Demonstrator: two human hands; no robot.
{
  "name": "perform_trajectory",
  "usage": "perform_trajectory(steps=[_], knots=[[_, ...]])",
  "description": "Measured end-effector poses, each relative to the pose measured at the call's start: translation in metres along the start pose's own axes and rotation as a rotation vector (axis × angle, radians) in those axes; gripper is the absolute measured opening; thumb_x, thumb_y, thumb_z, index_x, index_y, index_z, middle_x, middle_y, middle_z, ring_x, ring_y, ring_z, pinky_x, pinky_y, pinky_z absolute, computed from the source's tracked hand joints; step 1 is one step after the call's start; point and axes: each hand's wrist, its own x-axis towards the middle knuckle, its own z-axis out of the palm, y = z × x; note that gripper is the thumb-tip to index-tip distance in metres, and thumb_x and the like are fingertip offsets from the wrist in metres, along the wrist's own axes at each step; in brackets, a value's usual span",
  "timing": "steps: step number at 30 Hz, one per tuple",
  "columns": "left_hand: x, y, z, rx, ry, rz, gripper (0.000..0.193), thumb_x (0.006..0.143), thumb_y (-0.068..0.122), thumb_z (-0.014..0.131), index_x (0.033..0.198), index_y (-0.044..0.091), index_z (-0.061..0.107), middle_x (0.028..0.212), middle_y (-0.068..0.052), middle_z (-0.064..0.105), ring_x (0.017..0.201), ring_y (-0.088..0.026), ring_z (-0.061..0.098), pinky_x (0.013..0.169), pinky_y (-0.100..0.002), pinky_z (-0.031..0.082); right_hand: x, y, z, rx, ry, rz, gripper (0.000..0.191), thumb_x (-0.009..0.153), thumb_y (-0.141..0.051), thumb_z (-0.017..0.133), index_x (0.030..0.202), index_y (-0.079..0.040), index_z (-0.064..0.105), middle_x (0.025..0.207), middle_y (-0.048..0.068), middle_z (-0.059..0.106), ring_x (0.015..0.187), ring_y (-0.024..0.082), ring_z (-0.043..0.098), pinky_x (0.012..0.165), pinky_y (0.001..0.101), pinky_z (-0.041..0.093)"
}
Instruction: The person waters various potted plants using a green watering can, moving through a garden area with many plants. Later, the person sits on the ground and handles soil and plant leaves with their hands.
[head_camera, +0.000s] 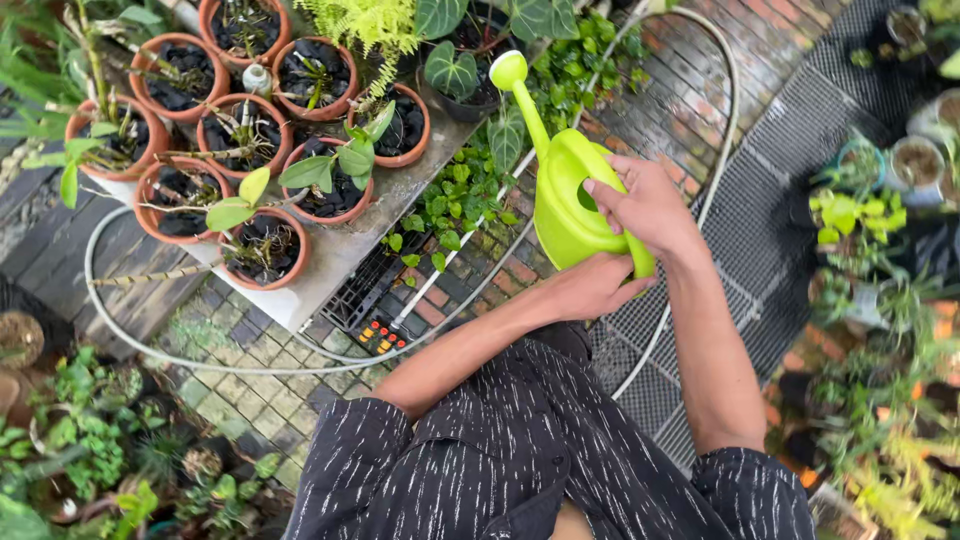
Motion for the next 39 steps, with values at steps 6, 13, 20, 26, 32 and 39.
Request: perform_trajectory(steps=[6, 13, 20, 26, 32, 39], knots=[[0.122, -0.007, -0.02, 0.069, 0.225, -0.006, 0.032, 0.104, 0.029, 0.058, 0.112, -0.002, 0.064, 0.098, -0.023, 0.072, 0.092, -0.043, 0.07, 0.084, -0.05, 0.055, 0.109, -0.007, -0.091, -0.016, -0.199, -0.07, 0.019, 0.097, -0.009, 0.067, 0.114, -0.002, 0.072, 0.066, -0.003, 0.058, 0.048, 0.005, 0.047, 0.044, 0.0237, 0.038], [0.304, -0.015, -0.063, -0.015, 0.397, -0.05, 0.029, 0.094, 0.025, 0.066, 0.106, -0.001, 0.069, 0.082, -0.017, 0.074, 0.071, -0.029, 0.073, 0.069, -0.041, 0.056, 0.266, -0.031, -0.219, -0.054, -0.246, -0.14, 0.016, 0.098, -0.012, 0.07, 0.108, 0.0, 0.073, 0.068, -0.001, 0.061, 0.047, 0.006, 0.049, 0.042, 0.0244, 0.037], [0.428, -0.041, -0.086, -0.122, 0.566, -0.084, 0.027, 0.094, 0.025, 0.066, 0.103, 0.0, 0.07, 0.079, -0.013, 0.075, 0.068, -0.021, 0.073, 0.064, -0.037, 0.058, 0.362, -0.059, -0.284, -0.229, -0.342, -0.217, 0.017, 0.098, -0.012, 0.072, 0.107, 0.002, 0.073, 0.07, 0.0, 0.062, 0.049, 0.006, 0.051, 0.043, 0.0243, 0.037], [0.45, -0.054, -0.112, 0.012, 0.755, -0.054, 0.026, 0.091, 0.024, 0.067, 0.101, 0.0, 0.07, 0.082, -0.015, 0.075, 0.072, -0.027, 0.074, 0.068, -0.041, 0.057, 0.401, -0.083, -0.275, -0.242, -0.57, -0.218, 0.018, 0.097, -0.01, 0.071, 0.111, 0.002, 0.073, 0.07, 0.0, 0.061, 0.048, 0.005, 0.048, 0.043, 0.0232, 0.035], [0.432, -0.06, -0.152, 0.078, 0.934, -0.228, 0.029, 0.088, 0.026, 0.067, 0.088, -0.003, 0.067, 0.074, -0.019, 0.072, 0.067, -0.034, 0.072, 0.067, -0.045, 0.056, 0.435, -0.108, -0.223, -0.29, -0.73, -0.208, 0.016, 0.099, -0.01, 0.07, 0.109, 0.002, 0.073, 0.07, -0.001, 0.062, 0.049, 0.005, 0.048, 0.045, 0.023, 0.037], [0.416, -0.072, -0.253, 0.137, 1.095, -0.26, 0.032, 0.086, 0.028, 0.068, 0.084, -0.004, 0.066, 0.071, -0.02, 0.071, 0.068, -0.036, 0.073, 0.067, -0.046, 0.056, 0.493, -0.176, -0.15, -0.325, -0.826, -0.359, 0.013, 0.101, -0.011, 0.072, 0.109, -0.002, 0.075, 0.071, -0.002, 0.062, 0.049, 0.005, 0.047, 0.045, 0.0225, 0.036]])
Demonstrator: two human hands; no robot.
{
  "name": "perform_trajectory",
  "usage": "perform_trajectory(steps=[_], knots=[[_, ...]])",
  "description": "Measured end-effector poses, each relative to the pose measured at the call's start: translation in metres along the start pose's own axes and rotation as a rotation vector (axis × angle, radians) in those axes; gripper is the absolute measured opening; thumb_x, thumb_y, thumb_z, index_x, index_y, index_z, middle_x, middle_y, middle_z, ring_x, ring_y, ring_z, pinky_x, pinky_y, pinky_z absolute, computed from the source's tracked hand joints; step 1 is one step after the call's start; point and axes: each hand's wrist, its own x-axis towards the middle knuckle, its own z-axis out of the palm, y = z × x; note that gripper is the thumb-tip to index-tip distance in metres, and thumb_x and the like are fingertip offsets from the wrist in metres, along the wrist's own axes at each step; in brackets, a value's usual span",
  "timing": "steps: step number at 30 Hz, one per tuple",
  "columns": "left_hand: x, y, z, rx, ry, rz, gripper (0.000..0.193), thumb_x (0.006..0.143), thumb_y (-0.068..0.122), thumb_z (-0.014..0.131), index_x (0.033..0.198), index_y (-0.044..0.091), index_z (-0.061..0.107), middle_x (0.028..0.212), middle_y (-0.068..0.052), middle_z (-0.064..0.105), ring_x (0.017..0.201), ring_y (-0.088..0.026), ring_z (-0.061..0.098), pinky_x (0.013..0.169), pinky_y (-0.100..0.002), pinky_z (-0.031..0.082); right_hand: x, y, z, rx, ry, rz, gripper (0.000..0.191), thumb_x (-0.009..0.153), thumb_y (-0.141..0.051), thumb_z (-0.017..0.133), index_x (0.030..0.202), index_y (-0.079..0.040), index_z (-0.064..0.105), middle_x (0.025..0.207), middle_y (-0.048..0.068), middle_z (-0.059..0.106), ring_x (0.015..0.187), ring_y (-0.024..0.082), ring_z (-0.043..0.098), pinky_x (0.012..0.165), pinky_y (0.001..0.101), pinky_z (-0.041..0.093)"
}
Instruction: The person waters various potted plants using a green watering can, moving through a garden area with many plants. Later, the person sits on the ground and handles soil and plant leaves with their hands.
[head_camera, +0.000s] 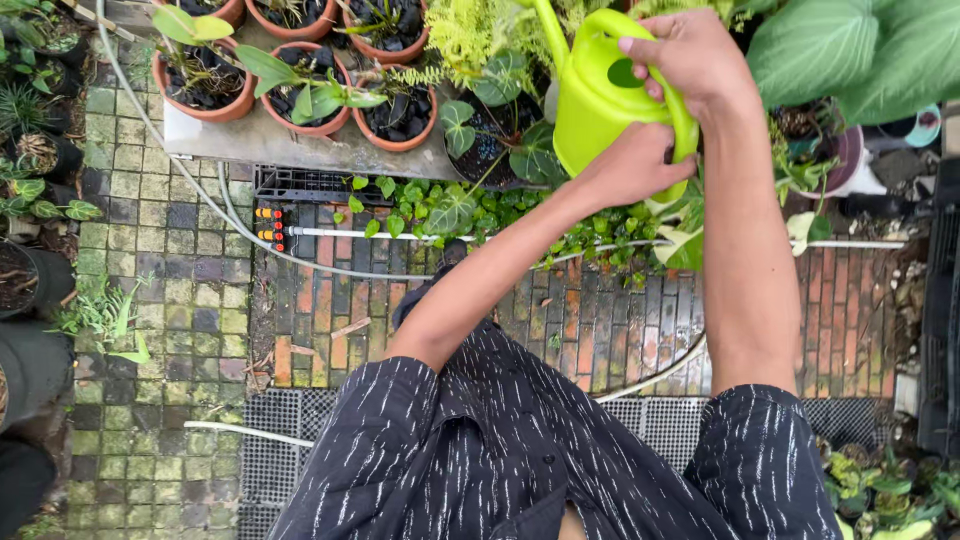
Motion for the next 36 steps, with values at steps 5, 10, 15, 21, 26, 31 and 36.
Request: perform_trajectory(steps=[5, 10, 15, 21, 26, 31, 36], knots=[[0.048, -0.011, -0.023, 0.015, 0.147, 0.134, 0.027, 0.084, 0.026, 0.07, 0.09, -0.001, 0.07, 0.079, -0.022, 0.072, 0.078, -0.039, 0.073, 0.073, -0.048, 0.057, 0.048, -0.025, -0.016, -0.043, -0.034, -0.066, 0.014, 0.103, -0.012, 0.071, 0.112, -0.003, 0.073, 0.075, -0.002, 0.063, 0.054, 0.004, 0.051, 0.047, 0.0214, 0.04], [0.048, -0.02, -0.017, -0.045, 0.169, 0.052, 0.025, 0.084, 0.025, 0.068, 0.094, 0.002, 0.069, 0.081, -0.021, 0.073, 0.08, -0.04, 0.073, 0.076, -0.048, 0.057, 0.058, -0.029, -0.012, -0.107, -0.06, 0.057, 0.017, 0.098, -0.011, 0.072, 0.112, -0.001, 0.074, 0.072, 0.0, 0.061, 0.051, 0.006, 0.048, 0.045, 0.0229, 0.037], [0.047, -0.022, -0.013, -0.078, 0.149, -0.045, 0.023, 0.085, 0.025, 0.068, 0.09, 0.002, 0.068, 0.078, -0.02, 0.072, 0.078, -0.039, 0.073, 0.077, -0.048, 0.056, 0.077, -0.025, -0.008, -0.16, -0.152, 0.229, 0.02, 0.096, -0.012, 0.072, 0.109, 0.003, 0.072, 0.069, 0.001, 0.061, 0.049, 0.007, 0.048, 0.043, 0.0238, 0.037], [0.068, -0.032, -0.023, -0.115, 0.084, -0.106, 0.024, 0.082, 0.025, 0.07, 0.087, 0.002, 0.069, 0.074, -0.019, 0.072, 0.074, -0.038, 0.074, 0.074, -0.047, 0.058, 0.103, -0.009, -0.024, -0.019, -0.121, 0.299, 0.021, 0.097, -0.011, 0.071, 0.113, 0.003, 0.07, 0.07, 0.0, 0.06, 0.049, 0.007, 0.047, 0.042, 0.0235, 0.035], [0.098, -0.041, -0.027, -0.038, 0.05, -0.091, 0.024, 0.08, 0.023, 0.071, 0.088, 0.001, 0.069, 0.078, -0.022, 0.072, 0.08, -0.04, 0.073, 0.077, -0.049, 0.056, 0.107, -0.006, -0.05, 0.071, 0.056, 0.205, 0.022, 0.1, -0.01, 0.071, 0.119, 0.001, 0.07, 0.072, 0.0, 0.059, 0.051, 0.006, 0.047, 0.043, 0.0229, 0.035], [0.109, -0.048, -0.013, -0.053, -0.007, 0.016, 0.025, 0.082, 0.022, 0.07, 0.095, 0.001, 0.068, 0.085, -0.024, 0.073, 0.085, -0.042, 0.071, 0.078, -0.05, 0.055, 0.094, -0.001, -0.068, 0.112, 0.189, 0.183, 0.022, 0.102, -0.009, 0.071, 0.121, 0.001, 0.072, 0.074, 0.0, 0.06, 0.056, 0.005, 0.051, 0.045, 0.0236, 0.037], [0.095, -0.043, 0.013, -0.165, -0.157, 0.02, 0.024, 0.083, 0.022, 0.07, 0.095, 0.002, 0.068, 0.085, -0.021, 0.074, 0.083, -0.039, 0.074, 0.078, -0.047, 0.058, 0.06, 0.017, -0.081, 0.11, 0.213, 0.296, 0.021, 0.1, -0.01, 0.07, 0.118, 0.001, 0.071, 0.072, 0.0, 0.06, 0.051, 0.007, 0.048, 0.044, 0.0238, 0.037]])
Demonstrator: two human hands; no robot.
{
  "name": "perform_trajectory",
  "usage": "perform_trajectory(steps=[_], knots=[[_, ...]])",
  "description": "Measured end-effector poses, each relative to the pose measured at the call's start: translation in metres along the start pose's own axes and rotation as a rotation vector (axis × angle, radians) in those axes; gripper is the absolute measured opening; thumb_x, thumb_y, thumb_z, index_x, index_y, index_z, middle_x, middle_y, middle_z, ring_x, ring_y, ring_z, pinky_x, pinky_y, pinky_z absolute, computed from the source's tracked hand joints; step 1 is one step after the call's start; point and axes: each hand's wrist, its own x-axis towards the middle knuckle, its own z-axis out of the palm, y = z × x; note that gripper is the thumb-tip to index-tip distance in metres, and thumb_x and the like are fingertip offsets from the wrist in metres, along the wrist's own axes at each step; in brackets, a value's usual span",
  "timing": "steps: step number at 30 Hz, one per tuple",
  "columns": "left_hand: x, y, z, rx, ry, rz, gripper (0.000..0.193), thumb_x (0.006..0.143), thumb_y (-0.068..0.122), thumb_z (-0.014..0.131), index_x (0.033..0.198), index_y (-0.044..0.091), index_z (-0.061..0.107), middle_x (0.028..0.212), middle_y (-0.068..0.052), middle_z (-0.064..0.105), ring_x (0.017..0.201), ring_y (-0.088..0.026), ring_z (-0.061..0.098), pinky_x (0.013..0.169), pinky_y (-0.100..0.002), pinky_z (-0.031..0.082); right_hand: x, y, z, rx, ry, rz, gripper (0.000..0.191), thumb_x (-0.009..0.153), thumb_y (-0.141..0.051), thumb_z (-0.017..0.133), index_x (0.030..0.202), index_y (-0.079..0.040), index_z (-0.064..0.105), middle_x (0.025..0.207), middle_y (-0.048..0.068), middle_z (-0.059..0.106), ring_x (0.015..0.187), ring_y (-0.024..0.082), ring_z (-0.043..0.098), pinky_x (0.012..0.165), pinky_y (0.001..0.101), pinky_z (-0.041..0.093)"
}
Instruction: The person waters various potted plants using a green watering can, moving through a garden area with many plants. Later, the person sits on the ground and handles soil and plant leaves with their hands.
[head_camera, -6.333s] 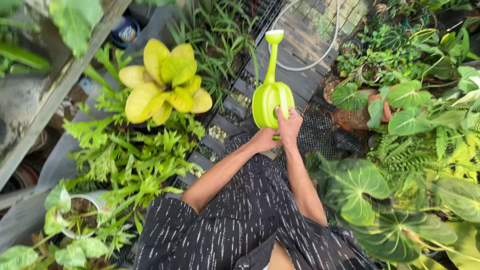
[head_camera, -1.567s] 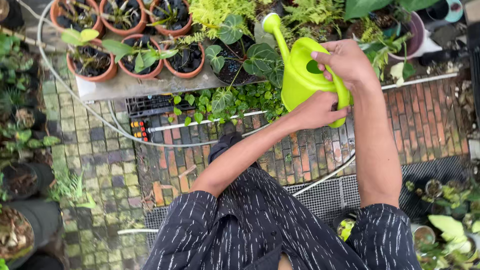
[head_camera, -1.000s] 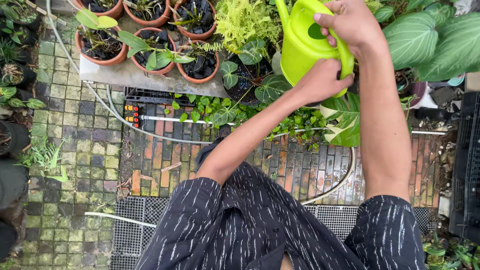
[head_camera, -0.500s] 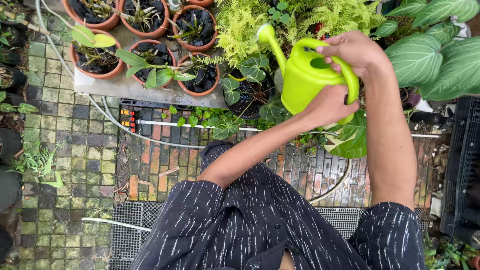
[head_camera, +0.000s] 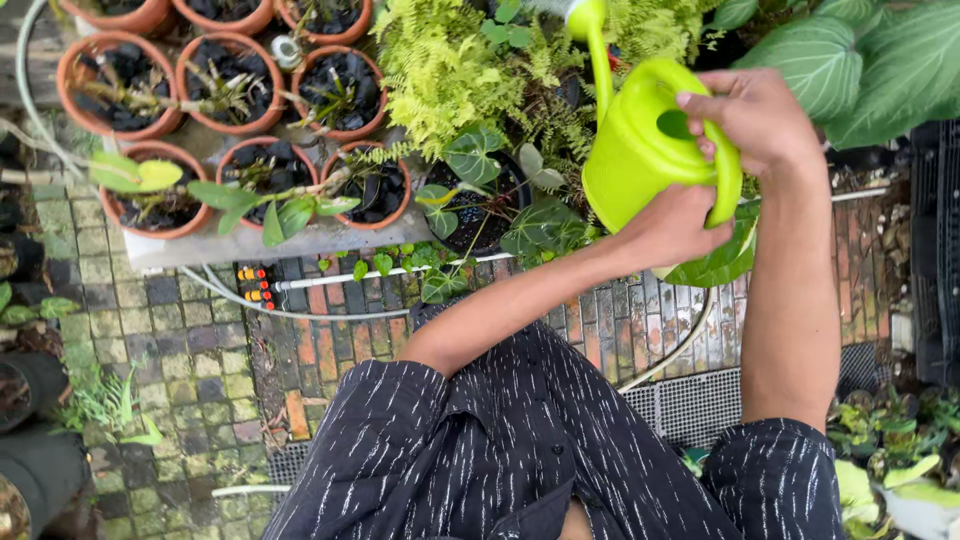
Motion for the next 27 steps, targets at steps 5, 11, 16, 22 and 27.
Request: perform_trajectory(steps=[5, 11, 16, 22, 27], knots=[[0.0, 0.006, 0.023, -0.103, -0.189, -0.043, 0.026, 0.083, 0.024, 0.069, 0.096, 0.002, 0.068, 0.082, -0.018, 0.074, 0.077, -0.036, 0.075, 0.074, -0.045, 0.058, -0.014, 0.031, -0.02, 0.063, 0.029, 0.166, 0.021, 0.098, -0.01, 0.07, 0.115, 0.003, 0.071, 0.068, 0.0, 0.058, 0.047, 0.007, 0.045, 0.041, 0.0233, 0.035], [0.005, -0.009, 0.041, -0.016, -0.306, -0.037, 0.025, 0.083, 0.026, 0.071, 0.09, 0.002, 0.069, 0.08, -0.018, 0.073, 0.077, -0.037, 0.073, 0.073, -0.046, 0.057, -0.032, 0.072, -0.042, 0.274, 0.224, 0.08, 0.027, 0.097, -0.006, 0.069, 0.122, 0.003, 0.07, 0.07, 0.0, 0.061, 0.048, 0.006, 0.048, 0.042, 0.0225, 0.036], [0.009, -0.033, 0.06, 0.137, -0.409, -0.068, 0.027, 0.084, 0.027, 0.071, 0.089, 0.001, 0.07, 0.08, -0.02, 0.073, 0.077, -0.038, 0.073, 0.075, -0.048, 0.057, -0.046, 0.106, -0.043, 0.42, 0.381, -0.068, 0.03, 0.098, -0.004, 0.069, 0.127, 0.004, 0.066, 0.071, 0.001, 0.063, 0.05, 0.006, 0.05, 0.044, 0.0224, 0.039], [-0.011, -0.064, 0.089, 0.176, -0.545, 0.084, 0.035, 0.089, 0.034, 0.073, 0.097, -0.001, 0.07, 0.084, -0.02, 0.073, 0.08, -0.04, 0.071, 0.074, -0.051, 0.056, -0.089, 0.153, -0.03, 0.538, 0.579, -0.021, 0.021, 0.099, -0.01, 0.072, 0.113, 0.005, 0.068, 0.068, -0.001, 0.06, 0.046, 0.006, 0.047, 0.041, 0.0224, 0.035], [-0.065, -0.077, 0.143, 0.209, -0.702, 0.17, 0.036, 0.092, 0.033, 0.071, 0.096, -0.003, 0.069, 0.089, -0.023, 0.071, 0.083, -0.042, 0.071, 0.077, -0.051, 0.056, -0.149, 0.202, -0.021, 0.578, 0.686, 0.12, 0.02, 0.096, -0.017, 0.075, 0.101, 0.0, 0.066, 0.06, -0.004, 0.054, 0.041, 0.004, 0.041, 0.036, 0.0221, 0.03]])
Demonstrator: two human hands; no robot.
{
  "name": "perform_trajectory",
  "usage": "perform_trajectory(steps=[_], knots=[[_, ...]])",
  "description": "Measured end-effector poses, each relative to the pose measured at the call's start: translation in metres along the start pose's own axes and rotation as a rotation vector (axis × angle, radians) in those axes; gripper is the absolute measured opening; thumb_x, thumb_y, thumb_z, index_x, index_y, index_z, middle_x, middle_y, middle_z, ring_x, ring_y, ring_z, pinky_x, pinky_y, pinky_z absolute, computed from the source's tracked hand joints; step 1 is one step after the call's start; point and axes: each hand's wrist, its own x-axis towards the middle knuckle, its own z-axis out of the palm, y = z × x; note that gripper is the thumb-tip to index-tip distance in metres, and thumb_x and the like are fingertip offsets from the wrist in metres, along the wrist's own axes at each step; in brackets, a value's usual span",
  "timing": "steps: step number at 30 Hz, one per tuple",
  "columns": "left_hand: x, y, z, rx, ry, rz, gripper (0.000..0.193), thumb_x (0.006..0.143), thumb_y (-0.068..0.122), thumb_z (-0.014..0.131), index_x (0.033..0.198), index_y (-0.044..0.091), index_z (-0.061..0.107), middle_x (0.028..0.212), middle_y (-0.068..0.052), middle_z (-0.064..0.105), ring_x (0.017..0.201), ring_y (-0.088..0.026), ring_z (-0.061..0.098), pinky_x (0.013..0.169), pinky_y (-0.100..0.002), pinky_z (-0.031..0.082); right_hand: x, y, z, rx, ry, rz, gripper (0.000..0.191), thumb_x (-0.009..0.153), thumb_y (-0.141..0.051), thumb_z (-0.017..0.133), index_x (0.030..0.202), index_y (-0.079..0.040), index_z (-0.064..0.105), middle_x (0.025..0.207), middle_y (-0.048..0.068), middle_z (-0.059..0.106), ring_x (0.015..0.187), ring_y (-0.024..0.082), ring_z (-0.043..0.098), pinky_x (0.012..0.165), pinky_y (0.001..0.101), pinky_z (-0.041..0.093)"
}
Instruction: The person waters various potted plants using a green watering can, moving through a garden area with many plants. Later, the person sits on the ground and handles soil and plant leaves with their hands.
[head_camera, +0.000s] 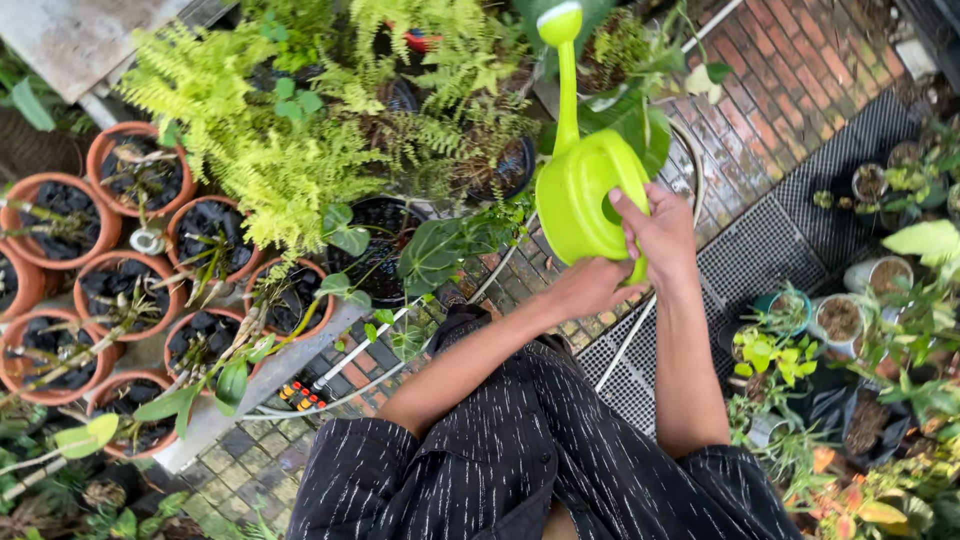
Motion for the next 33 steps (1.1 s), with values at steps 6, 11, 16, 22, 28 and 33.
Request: perform_trajectory(steps=[6, 11, 16, 22, 28, 33], knots=[[-0.008, 0.026, 0.1, -0.021, -0.128, 0.105, 0.034, 0.091, 0.029, 0.07, 0.099, -0.004, 0.068, 0.097, -0.024, 0.07, 0.091, -0.043, 0.069, 0.083, -0.052, 0.054, -0.054, 0.061, -0.091, 0.041, 0.148, 0.091, 0.018, 0.093, -0.018, 0.075, 0.095, -0.001, 0.067, 0.055, -0.005, 0.051, 0.038, 0.004, 0.04, 0.035, 0.0233, 0.03], [-0.001, 0.046, 0.197, -0.061, -0.379, 0.078, 0.032, 0.093, 0.028, 0.069, 0.105, -0.002, 0.069, 0.102, -0.022, 0.07, 0.097, -0.04, 0.068, 0.089, -0.051, 0.054, -0.091, 0.132, -0.186, 0.178, 0.256, 0.116, 0.023, 0.096, -0.017, 0.075, 0.086, 0.0, 0.063, 0.054, -0.003, 0.051, 0.037, 0.005, 0.04, 0.034, 0.0252, 0.03], [0.02, 0.073, 0.311, -0.101, -0.428, 0.168, 0.026, 0.088, 0.025, 0.069, 0.097, 0.001, 0.07, 0.1, -0.018, 0.072, 0.098, -0.037, 0.07, 0.088, -0.049, 0.054, -0.122, 0.196, -0.292, 0.197, 0.362, 0.196, 0.018, 0.092, -0.016, 0.073, 0.082, -0.003, 0.067, 0.05, -0.003, 0.048, 0.034, 0.006, 0.038, 0.032, 0.0261, 0.029], [0.068, 0.111, 0.423, -0.164, -0.698, -0.026, 0.036, 0.096, 0.034, 0.067, 0.105, 0.0, 0.069, 0.103, -0.02, 0.073, 0.095, -0.037, 0.071, 0.087, -0.047, 0.054, -0.133, 0.252, -0.407, 0.138, 0.409, 0.257, 0.023, 0.094, -0.013, 0.072, 0.078, 0.0, 0.062, 0.051, 0.0, 0.05, 0.035, 0.009, 0.043, 0.033, 0.028, 0.03], [0.124, 0.125, 0.458, -0.328, -0.627, -0.1, 0.044, 0.095, 0.04, 0.067, 0.113, 0.0, 0.067, 0.103, -0.021, 0.074, 0.097, -0.037, 0.071, 0.087, -0.045, 0.054, -0.087, 0.261, -0.462, 0.149, 0.301, 0.242, 0.015, 0.093, -0.015, 0.068, 0.084, -0.003, 0.068, 0.053, -0.001, 0.053, 0.037, 0.009, 0.045, 0.035, 0.028, 0.035], [0.189, 0.1, 0.472, -0.24, -0.514, -0.35, 0.038, 0.097, 0.037, 0.064, 0.112, 0.003, 0.072, 0.107, -0.021, 0.076, 0.101, -0.035, 0.072, 0.09, -0.044, 0.054, 0.002, 0.253, -0.465, -0.233, 0.102, 0.234, 0.028, 0.096, -0.024, 0.068, 0.085, 0.002, 0.068, 0.059, 0.009, 0.059, 0.043, 0.016, 0.053, 0.041, 0.035, 0.04]])
